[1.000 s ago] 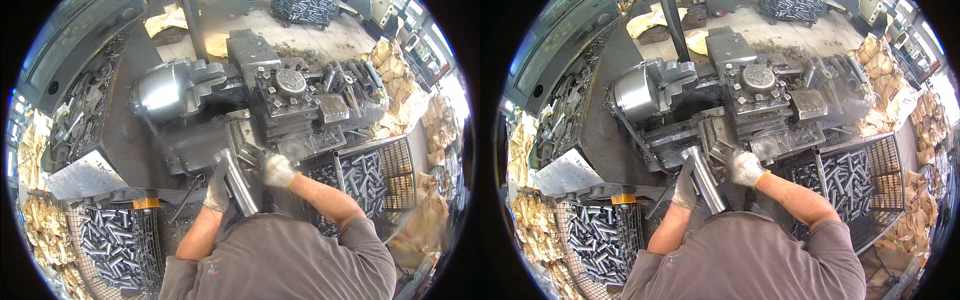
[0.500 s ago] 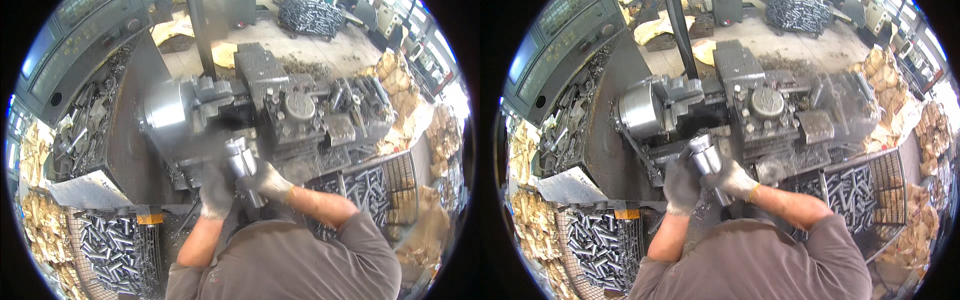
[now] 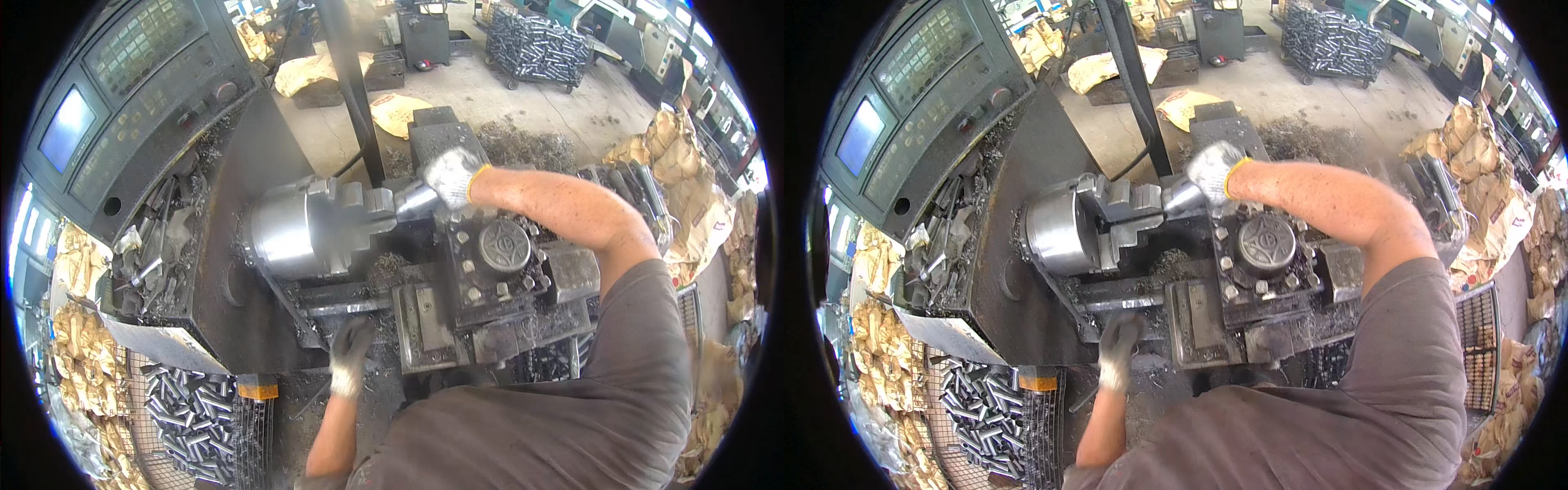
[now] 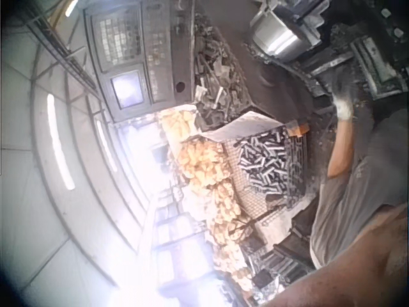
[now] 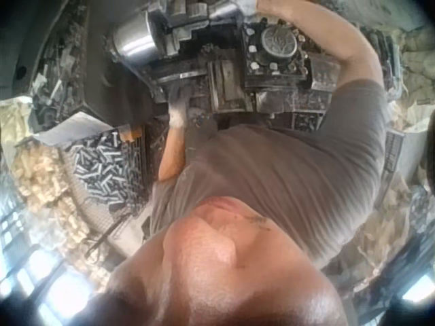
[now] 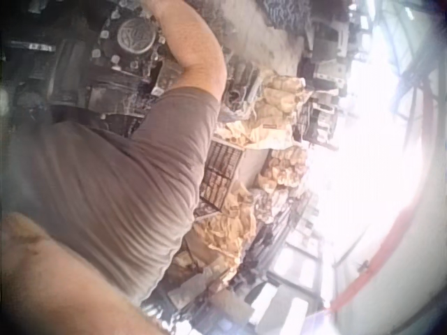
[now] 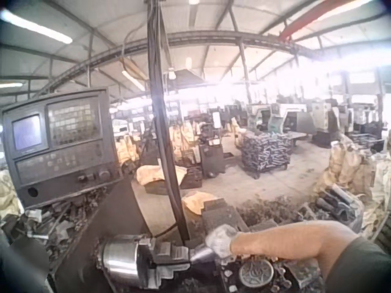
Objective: The person repeatedly picks metal tubes from a wire basket, inserts them into a lathe chuck, operates the machine, removes the processed tubes, and places them into a second basket. The cycle continues throughout the clip.
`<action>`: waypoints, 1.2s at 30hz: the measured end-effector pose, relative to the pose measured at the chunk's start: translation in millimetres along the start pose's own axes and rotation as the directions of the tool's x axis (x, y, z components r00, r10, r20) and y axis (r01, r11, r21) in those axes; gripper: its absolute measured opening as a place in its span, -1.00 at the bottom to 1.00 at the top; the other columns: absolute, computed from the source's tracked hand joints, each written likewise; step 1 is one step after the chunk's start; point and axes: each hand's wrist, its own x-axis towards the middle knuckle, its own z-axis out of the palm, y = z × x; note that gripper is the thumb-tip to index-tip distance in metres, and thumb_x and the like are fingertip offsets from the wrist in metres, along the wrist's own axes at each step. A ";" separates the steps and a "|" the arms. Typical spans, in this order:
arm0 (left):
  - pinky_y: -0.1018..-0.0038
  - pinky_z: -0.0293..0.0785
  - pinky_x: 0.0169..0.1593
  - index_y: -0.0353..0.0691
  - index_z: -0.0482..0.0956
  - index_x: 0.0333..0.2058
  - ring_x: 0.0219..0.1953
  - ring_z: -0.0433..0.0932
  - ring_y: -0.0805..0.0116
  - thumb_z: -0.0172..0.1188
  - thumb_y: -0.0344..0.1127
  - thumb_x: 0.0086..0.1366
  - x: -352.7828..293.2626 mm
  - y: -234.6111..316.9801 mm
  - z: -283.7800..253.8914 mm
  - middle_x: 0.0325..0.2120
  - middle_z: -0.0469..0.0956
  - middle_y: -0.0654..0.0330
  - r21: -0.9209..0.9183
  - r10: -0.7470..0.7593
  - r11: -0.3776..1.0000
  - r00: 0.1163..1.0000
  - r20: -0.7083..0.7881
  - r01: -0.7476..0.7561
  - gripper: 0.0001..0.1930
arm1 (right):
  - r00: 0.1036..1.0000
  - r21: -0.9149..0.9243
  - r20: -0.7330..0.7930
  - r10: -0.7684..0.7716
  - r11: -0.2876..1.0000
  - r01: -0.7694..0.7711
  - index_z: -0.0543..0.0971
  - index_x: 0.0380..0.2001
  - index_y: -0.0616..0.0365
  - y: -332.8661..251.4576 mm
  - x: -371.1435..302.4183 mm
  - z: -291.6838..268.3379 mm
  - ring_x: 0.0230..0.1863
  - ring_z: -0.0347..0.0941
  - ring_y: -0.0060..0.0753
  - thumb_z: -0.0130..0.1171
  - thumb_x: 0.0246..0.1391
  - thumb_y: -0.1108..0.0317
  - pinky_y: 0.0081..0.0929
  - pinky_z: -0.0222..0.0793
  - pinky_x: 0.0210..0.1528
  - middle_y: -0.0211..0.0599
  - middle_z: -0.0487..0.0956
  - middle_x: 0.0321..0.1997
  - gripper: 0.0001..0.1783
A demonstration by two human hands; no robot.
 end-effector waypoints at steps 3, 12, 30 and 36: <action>0.38 0.66 -0.06 -0.31 0.64 0.00 -0.14 0.69 0.35 0.29 -0.34 0.45 -31.6 -75.6 -93.8 -0.18 0.70 0.16 -0.083 -0.094 0.994 0.966 -0.243 0.076 -0.77 | 0.975 0.400 0.218 -0.046 0.915 -0.047 0.71 -0.02 0.13 -10.4 20.6 16.3 -0.19 0.77 -0.06 0.53 -0.33 0.27 -0.12 0.66 -0.16 -0.01 0.78 -0.25 -0.36; 0.15 0.55 0.05 -0.17 0.45 0.17 -0.03 0.56 0.08 0.02 0.30 0.54 -76.9 -82.4 -201.3 0.04 0.53 0.11 -0.213 -0.119 0.970 0.529 -0.840 -0.120 -0.38 | 0.920 0.467 0.319 -0.230 0.883 0.059 0.76 -0.17 0.29 -6.1 44.2 -2.2 -0.11 0.73 -0.04 0.50 -0.21 -0.33 -0.13 0.62 -0.01 0.06 0.79 -0.15 -0.17; 0.30 0.52 -0.23 -0.28 0.57 0.12 -0.29 0.63 0.20 0.11 0.10 0.51 -95.7 -100.0 -264.1 -0.24 0.67 0.12 0.289 0.215 0.956 0.534 -0.818 0.057 -0.47 | 0.883 0.850 -0.280 0.376 0.525 0.046 0.60 0.21 0.20 -43.0 -76.1 -44.3 -0.22 0.76 -0.21 0.37 0.18 0.20 -0.30 0.65 -0.10 -0.12 0.79 -0.17 -0.44; 0.08 0.49 0.26 -0.56 0.43 0.24 0.12 0.56 -0.07 0.22 -0.45 0.42 -81.4 78.2 -162.9 0.06 0.58 -0.22 0.944 0.962 0.113 0.271 -0.026 -0.311 -0.52 | 0.838 0.926 -0.352 0.418 0.287 0.246 0.72 -0.12 0.29 -145.9 -213.7 -41.1 -0.20 0.72 -0.50 0.28 0.15 0.55 -0.48 0.65 -0.17 -0.18 0.77 -0.17 -0.78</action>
